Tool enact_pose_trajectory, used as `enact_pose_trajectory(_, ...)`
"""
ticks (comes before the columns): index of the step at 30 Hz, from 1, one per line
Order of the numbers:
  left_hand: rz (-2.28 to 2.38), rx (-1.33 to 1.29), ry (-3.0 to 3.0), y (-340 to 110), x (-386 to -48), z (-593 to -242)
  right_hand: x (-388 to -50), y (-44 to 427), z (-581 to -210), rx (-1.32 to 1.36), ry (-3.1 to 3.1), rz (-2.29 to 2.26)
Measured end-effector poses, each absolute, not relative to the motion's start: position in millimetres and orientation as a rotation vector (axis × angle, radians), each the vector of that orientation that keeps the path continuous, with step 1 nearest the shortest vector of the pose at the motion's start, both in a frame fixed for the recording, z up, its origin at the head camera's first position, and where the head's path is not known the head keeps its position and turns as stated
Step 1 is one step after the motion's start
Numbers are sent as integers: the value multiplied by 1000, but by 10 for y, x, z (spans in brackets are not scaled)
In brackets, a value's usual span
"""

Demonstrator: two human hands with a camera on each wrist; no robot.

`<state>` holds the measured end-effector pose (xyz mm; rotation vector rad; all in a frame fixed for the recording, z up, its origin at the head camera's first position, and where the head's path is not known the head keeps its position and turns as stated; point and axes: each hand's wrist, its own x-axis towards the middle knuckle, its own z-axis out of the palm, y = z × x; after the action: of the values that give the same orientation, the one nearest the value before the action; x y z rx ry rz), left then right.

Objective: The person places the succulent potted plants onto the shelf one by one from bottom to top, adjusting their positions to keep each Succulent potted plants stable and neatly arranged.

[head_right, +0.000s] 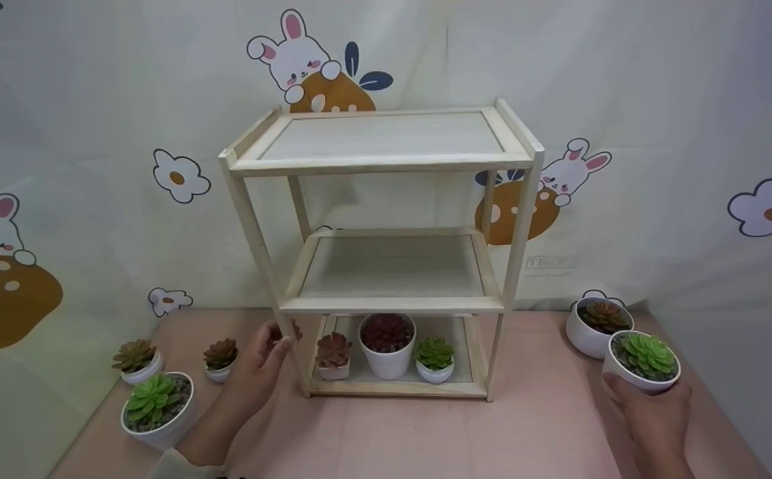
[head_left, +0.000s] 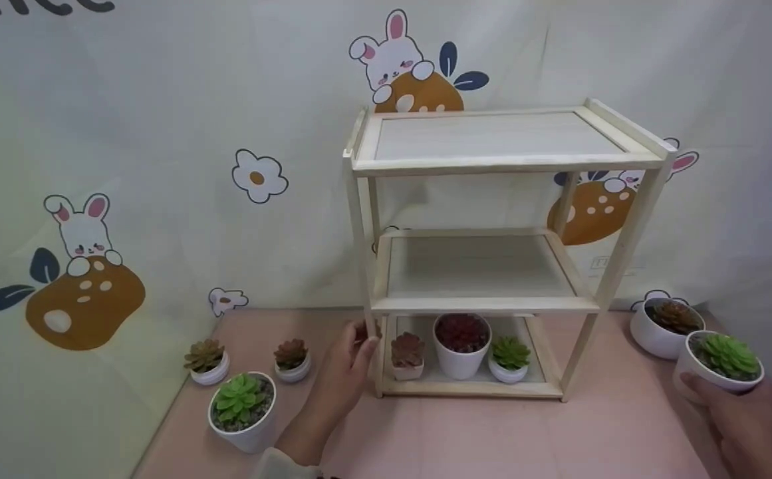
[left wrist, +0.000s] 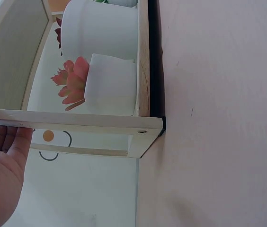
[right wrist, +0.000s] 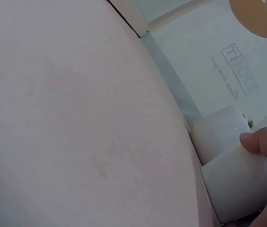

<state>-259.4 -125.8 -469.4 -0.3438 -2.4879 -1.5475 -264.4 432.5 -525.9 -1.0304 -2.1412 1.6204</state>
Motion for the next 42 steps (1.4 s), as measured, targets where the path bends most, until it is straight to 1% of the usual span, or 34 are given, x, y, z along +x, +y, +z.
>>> enact_pose_trajectory(7, -1587, -319, -2497, -1266, -2605, -4698, -2639, 4307, -5243, -1048, -2137, 1612)
enact_pose_trajectory(25, -1591, -372, -2483, -1284, -2603, -4708, -2644, 4289, -5227, -1010, -2102, 1654)
enact_pose_trajectory(42, -1573, -343, -2504, -1271, -2599, -4702, -2638, 4217, -5155, -992, -2146, 1610)
